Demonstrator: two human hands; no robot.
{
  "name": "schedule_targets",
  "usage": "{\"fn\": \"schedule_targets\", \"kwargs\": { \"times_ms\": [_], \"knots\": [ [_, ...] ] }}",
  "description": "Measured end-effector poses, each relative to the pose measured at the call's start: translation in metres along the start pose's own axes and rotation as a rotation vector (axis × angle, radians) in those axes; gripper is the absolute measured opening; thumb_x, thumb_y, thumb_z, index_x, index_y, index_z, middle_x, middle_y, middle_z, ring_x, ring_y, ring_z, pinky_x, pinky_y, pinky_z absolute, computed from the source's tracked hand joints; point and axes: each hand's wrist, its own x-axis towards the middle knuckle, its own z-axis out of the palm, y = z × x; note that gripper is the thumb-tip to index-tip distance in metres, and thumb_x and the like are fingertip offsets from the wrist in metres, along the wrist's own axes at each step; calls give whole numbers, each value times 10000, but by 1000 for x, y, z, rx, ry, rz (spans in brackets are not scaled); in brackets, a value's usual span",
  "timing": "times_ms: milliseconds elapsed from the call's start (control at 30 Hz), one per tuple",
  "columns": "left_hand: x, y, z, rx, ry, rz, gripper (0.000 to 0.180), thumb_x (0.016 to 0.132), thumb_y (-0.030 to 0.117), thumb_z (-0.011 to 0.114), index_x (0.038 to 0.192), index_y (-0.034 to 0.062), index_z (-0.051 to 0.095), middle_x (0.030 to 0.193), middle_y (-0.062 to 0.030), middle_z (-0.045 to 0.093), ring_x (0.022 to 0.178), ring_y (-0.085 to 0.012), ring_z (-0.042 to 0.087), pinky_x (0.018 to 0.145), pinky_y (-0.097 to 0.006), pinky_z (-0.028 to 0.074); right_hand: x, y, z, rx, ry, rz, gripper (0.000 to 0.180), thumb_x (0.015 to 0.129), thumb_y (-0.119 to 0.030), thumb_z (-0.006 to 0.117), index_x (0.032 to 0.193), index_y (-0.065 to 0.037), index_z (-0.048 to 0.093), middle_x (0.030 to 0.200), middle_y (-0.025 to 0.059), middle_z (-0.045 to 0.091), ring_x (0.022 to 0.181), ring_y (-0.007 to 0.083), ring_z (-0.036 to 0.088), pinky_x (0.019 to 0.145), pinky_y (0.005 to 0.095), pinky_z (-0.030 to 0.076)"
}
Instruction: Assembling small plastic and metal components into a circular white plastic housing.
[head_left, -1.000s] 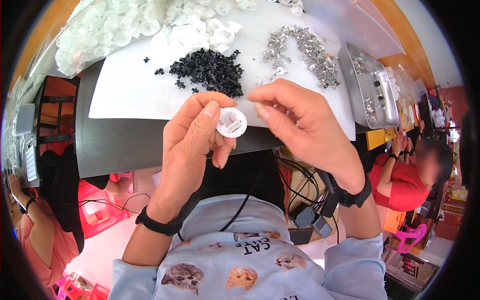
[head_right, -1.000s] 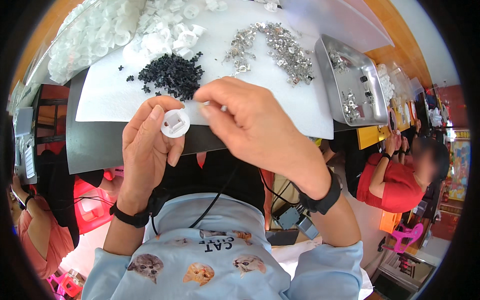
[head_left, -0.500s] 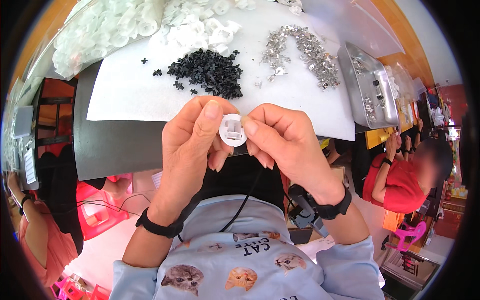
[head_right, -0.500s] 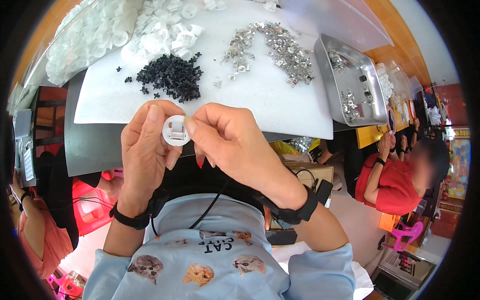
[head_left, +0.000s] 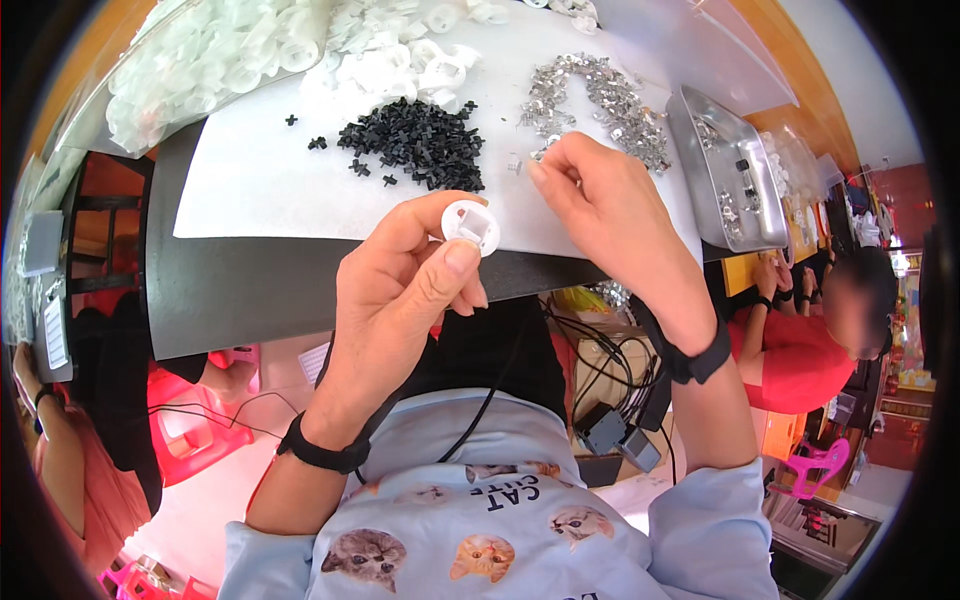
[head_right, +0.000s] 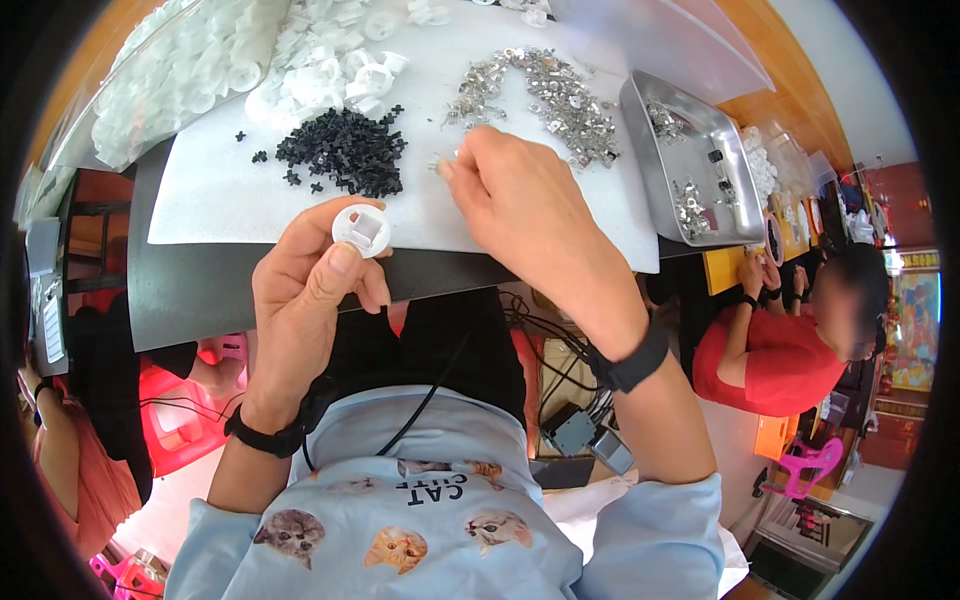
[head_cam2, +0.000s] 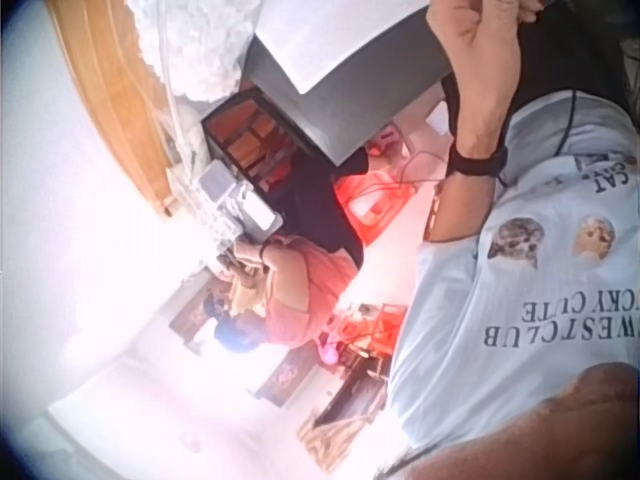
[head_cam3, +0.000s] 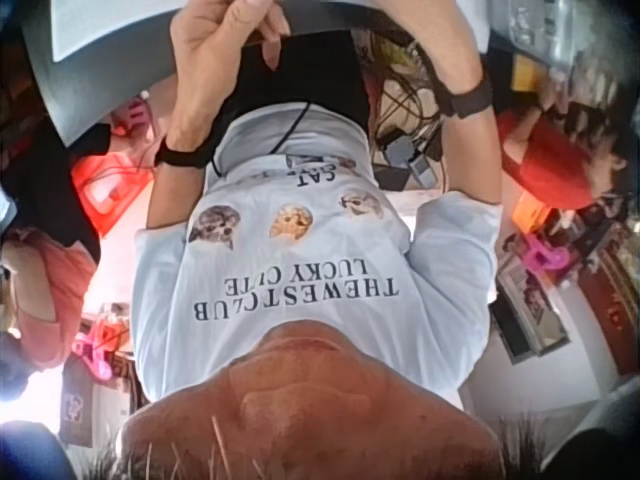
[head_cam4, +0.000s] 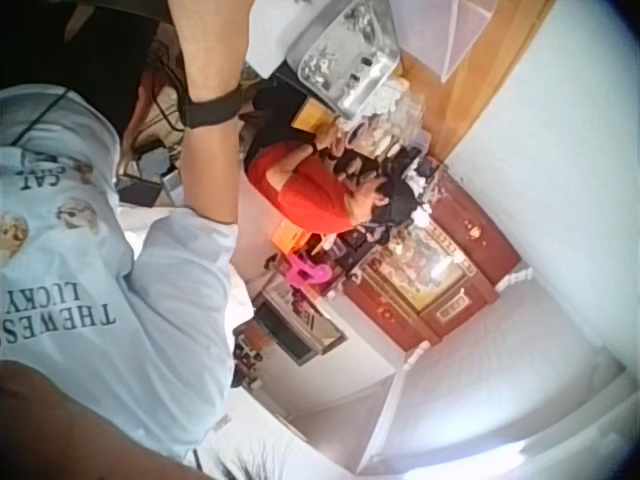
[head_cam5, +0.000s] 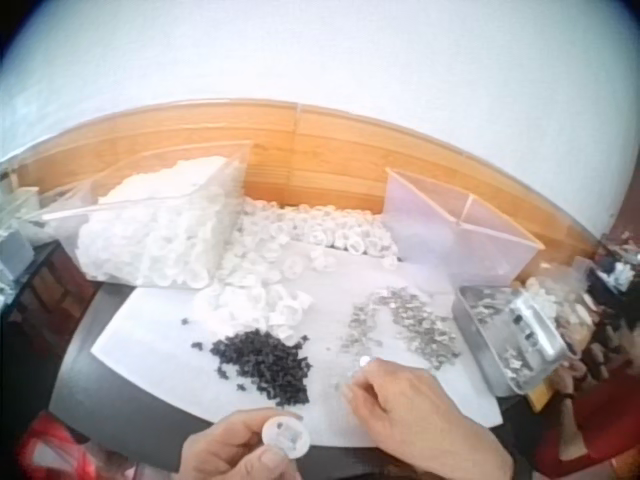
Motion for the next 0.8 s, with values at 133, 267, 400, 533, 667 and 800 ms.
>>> {"fn": "schedule_targets", "kwargs": {
  "times_ms": [133,267,400,533,667,800],
  "knots": [
    [0,0,0,-2,14,-6,363,939,173,575,1242,-18,522,1009,-63,629,772,-101,610,645,-220,489,10,-2,10,-273,-14,-85,220,870,-171,561,801,37,545,808,210,622,723,391,612,635,467,475],
    [-1,1,1,-55,24,-6,367,939,171,574,1249,-19,521,1033,-68,629,793,-108,616,661,-227,501,11,1,14,-311,4,-87,195,863,-149,544,807,38,533,828,211,617,763,416,609,682,485,479],
    [0,0,-1,4,4,-3,364,955,187,538,1245,-31,522,1006,-97,629,756,-115,606,658,-233,501,13,10,17,-266,80,-146,173,847,-136,574,764,4,514,701,188,585,672,384,573,602,447,434],
    [0,1,-4,43,-8,-6,390,977,222,484,1257,-48,509,966,-116,623,710,-123,593,637,-234,489,14,1,12,-282,-19,-89,205,857,-153,551,798,42,529,822,220,619,778,420,606,691,486,478],
    [0,5,-1,78,17,-45,403,984,238,461,1260,-53,507,932,-104,612,690,-117,581,614,-229,467,13,2,12,-294,18,-105,216,851,-172,568,818,39,539,825,216,621,778,418,610,685,478,484],
    [2,4,3,11,43,-24,379,979,233,481,1244,-34,531,865,-72,604,660,-96,571,596,-216,458,15,8,19,-327,47,-132,195,851,-163,571,837,30,547,850,208,626,774,404,623,673,468,495]
  ]
}}
